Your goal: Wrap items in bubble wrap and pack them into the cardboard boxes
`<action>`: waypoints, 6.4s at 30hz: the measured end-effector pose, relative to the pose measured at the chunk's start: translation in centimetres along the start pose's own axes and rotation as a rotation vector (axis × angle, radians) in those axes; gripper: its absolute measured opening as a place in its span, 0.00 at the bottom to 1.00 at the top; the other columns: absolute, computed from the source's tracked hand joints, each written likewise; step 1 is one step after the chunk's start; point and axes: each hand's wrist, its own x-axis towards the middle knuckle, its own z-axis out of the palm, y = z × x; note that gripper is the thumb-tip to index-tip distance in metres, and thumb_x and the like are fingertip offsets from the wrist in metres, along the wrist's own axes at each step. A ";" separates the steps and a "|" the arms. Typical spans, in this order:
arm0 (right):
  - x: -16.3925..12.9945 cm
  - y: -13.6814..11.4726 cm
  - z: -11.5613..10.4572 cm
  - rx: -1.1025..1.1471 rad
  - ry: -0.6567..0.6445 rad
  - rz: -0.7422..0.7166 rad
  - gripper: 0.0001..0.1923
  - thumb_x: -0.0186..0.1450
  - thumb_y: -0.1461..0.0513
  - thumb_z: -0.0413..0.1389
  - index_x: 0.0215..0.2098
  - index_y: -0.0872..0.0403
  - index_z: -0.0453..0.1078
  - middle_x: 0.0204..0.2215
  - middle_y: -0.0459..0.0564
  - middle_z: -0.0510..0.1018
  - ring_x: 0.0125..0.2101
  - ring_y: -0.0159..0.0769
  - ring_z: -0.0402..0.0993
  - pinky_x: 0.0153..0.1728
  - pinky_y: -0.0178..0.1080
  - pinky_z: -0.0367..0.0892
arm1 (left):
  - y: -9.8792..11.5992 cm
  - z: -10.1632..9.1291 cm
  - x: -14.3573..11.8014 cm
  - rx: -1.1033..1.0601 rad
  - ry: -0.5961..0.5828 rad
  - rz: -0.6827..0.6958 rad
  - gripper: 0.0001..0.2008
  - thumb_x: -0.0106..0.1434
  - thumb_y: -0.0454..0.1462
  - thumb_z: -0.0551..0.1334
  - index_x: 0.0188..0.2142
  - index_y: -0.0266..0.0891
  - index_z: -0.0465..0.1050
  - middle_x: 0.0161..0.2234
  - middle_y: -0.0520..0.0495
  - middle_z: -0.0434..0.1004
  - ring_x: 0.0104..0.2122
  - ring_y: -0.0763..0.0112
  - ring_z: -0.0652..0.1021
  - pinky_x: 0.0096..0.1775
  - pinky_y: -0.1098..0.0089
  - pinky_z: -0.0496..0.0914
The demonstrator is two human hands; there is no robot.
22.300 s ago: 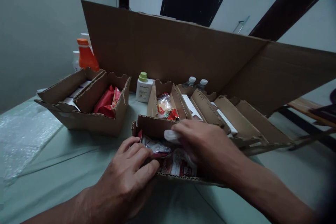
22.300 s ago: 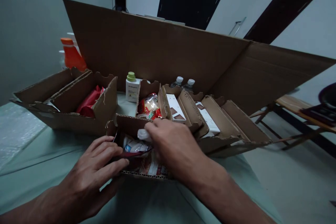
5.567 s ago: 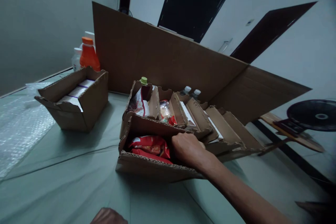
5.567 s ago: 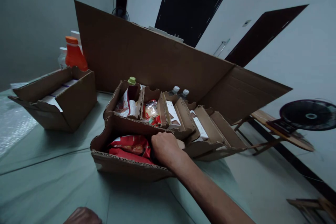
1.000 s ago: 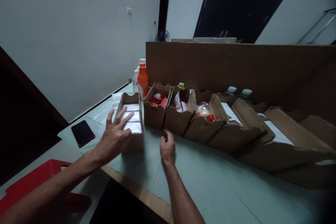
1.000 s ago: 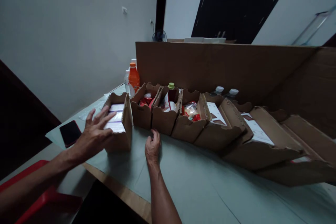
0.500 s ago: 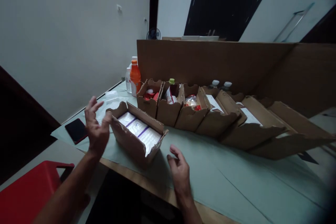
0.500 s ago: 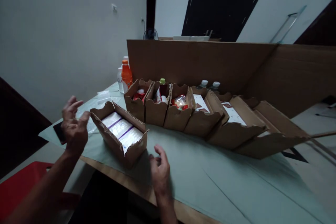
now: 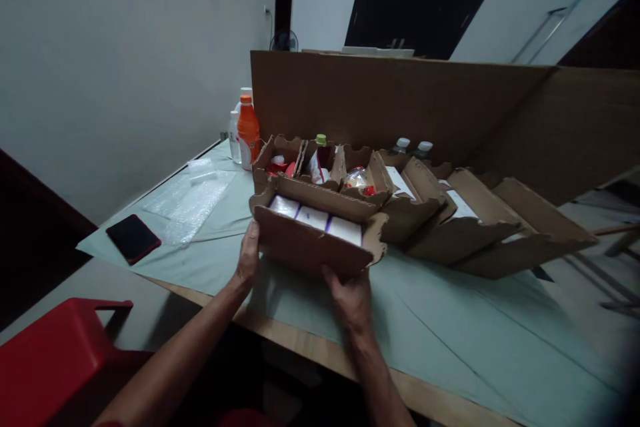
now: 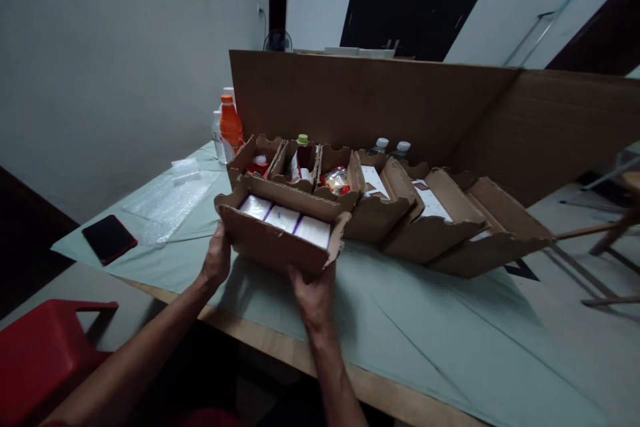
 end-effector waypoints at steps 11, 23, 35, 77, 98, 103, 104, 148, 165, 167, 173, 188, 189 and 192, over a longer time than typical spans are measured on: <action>2.8 5.0 -3.2 -0.126 -0.096 0.105 0.33 0.55 0.44 0.59 0.50 0.57 0.69 0.42 0.60 0.81 0.42 0.50 0.77 0.42 0.46 0.71 | -2.3 3.8 -0.4 0.113 -0.132 -0.021 0.34 0.69 0.55 0.54 0.67 0.39 0.56 0.66 0.39 0.62 0.66 0.56 0.62 0.67 0.57 0.54; 3.0 6.1 -3.9 -0.448 -0.137 0.102 0.34 0.56 0.41 0.51 0.48 0.57 0.69 0.44 0.64 0.79 0.44 0.59 0.76 0.38 0.48 0.69 | 0.9 -9.8 2.7 1.283 -0.037 0.142 0.19 0.60 0.37 0.62 0.51 0.39 0.76 0.55 0.36 0.74 0.58 0.49 0.69 0.61 0.51 0.60; 3.1 5.8 -4.1 -0.447 -0.075 0.063 0.36 0.54 0.41 0.52 0.50 0.58 0.70 0.46 0.65 0.79 0.46 0.60 0.76 0.44 0.53 0.70 | 4.5 -16.5 5.2 1.556 0.034 0.063 0.10 0.60 0.32 0.55 0.28 0.38 0.75 0.34 0.36 0.79 0.41 0.50 0.77 0.46 0.55 0.63; -6.1 2.7 -1.1 -0.708 -0.614 -0.529 0.25 0.67 0.65 0.52 0.62 0.50 0.68 0.62 0.54 0.71 0.61 0.47 0.66 0.58 0.52 0.64 | -1.7 -2.3 -6.7 1.024 -0.630 0.409 0.15 0.62 0.32 0.59 0.48 0.41 0.75 0.54 0.38 0.75 0.56 0.49 0.72 0.57 0.46 0.68; 3.5 1.0 -3.6 -0.327 -0.125 0.067 0.28 0.63 0.45 0.51 0.48 0.58 0.72 0.38 0.58 0.82 0.33 0.45 0.78 0.34 0.41 0.70 | -1.4 0.3 -0.7 0.451 -0.218 0.029 0.26 0.62 0.40 0.59 0.59 0.40 0.66 0.55 0.40 0.76 0.46 0.60 0.80 0.35 0.68 0.75; 3.3 1.3 -3.4 -0.317 -0.151 0.006 0.25 0.64 0.48 0.50 0.48 0.58 0.72 0.40 0.58 0.82 0.37 0.45 0.78 0.38 0.42 0.71 | -1.2 -0.4 0.0 0.453 -0.173 0.013 0.26 0.64 0.42 0.59 0.60 0.38 0.65 0.51 0.39 0.77 0.45 0.59 0.80 0.35 0.68 0.76; 3.1 1.5 -3.9 -0.319 -0.153 0.002 0.25 0.65 0.49 0.50 0.49 0.58 0.72 0.43 0.59 0.81 0.40 0.46 0.78 0.41 0.43 0.71 | -1.1 -0.7 -0.1 0.475 -0.175 0.026 0.27 0.64 0.42 0.59 0.61 0.38 0.63 0.52 0.39 0.77 0.46 0.59 0.79 0.37 0.66 0.76; -12.1 -0.4 -6.8 -0.050 -0.658 0.230 0.36 0.66 0.56 0.53 0.70 0.55 0.53 0.44 0.53 0.81 0.41 0.37 0.79 0.46 0.36 0.72 | 2.8 -11.4 3.0 1.203 -0.274 -0.004 0.07 0.58 0.36 0.56 0.33 0.40 0.72 0.30 0.50 0.78 0.31 0.67 0.77 0.33 0.72 0.66; -17.5 -2.8 2.7 0.114 -0.855 0.330 0.15 0.61 0.55 0.62 0.46 0.44 0.80 0.40 0.49 0.83 0.40 0.43 0.79 0.44 0.43 0.72 | 3.6 -12.4 4.8 1.112 -0.453 0.256 0.28 0.58 0.31 0.58 0.59 0.39 0.69 0.59 0.39 0.71 0.59 0.56 0.70 0.60 0.55 0.64; -15.6 -4.0 3.3 0.355 -0.916 0.428 0.18 0.62 0.50 0.62 0.47 0.48 0.79 0.36 0.50 0.83 0.36 0.41 0.78 0.40 0.41 0.71 | 6.0 -16.2 1.4 0.891 -0.681 0.212 0.26 0.57 0.30 0.55 0.55 0.43 0.73 0.59 0.42 0.72 0.60 0.57 0.71 0.61 0.55 0.64; -10.6 -6.2 7.0 0.765 -0.764 0.635 0.22 0.61 0.51 0.63 0.49 0.55 0.75 0.40 0.57 0.83 0.38 0.40 0.79 0.37 0.37 0.69 | 8.1 -18.1 -6.4 0.643 -0.758 -0.151 0.39 0.59 0.37 0.62 0.69 0.47 0.55 0.58 0.43 0.74 0.56 0.58 0.75 0.52 0.63 0.71; -11.0 -2.2 8.2 -0.453 -0.657 -0.607 0.19 0.64 0.69 0.54 0.52 0.51 0.72 0.58 0.58 0.73 0.59 0.50 0.67 0.54 0.55 0.67 | 1.3 -14.3 -4.7 0.958 -0.403 0.041 0.31 0.63 0.38 0.59 0.66 0.39 0.60 0.37 0.48 0.77 0.36 0.64 0.76 0.41 0.66 0.71; -10.9 -2.1 8.5 -0.462 -0.649 -0.624 0.17 0.66 0.70 0.53 0.50 0.51 0.72 0.57 0.57 0.75 0.58 0.48 0.69 0.53 0.53 0.67 | 1.5 -14.6 -5.2 0.959 -0.380 0.117 0.31 0.63 0.38 0.60 0.65 0.40 0.60 0.42 0.44 0.77 0.41 0.62 0.77 0.45 0.63 0.72; -10.4 -2.1 8.9 -0.389 -0.639 -0.616 0.15 0.69 0.70 0.50 0.47 0.51 0.73 0.49 0.53 0.80 0.51 0.43 0.75 0.49 0.48 0.68 | 2.6 -15.6 -6.8 0.932 -0.439 0.330 0.32 0.63 0.41 0.64 0.65 0.42 0.61 0.57 0.37 0.71 0.55 0.54 0.71 0.57 0.55 0.66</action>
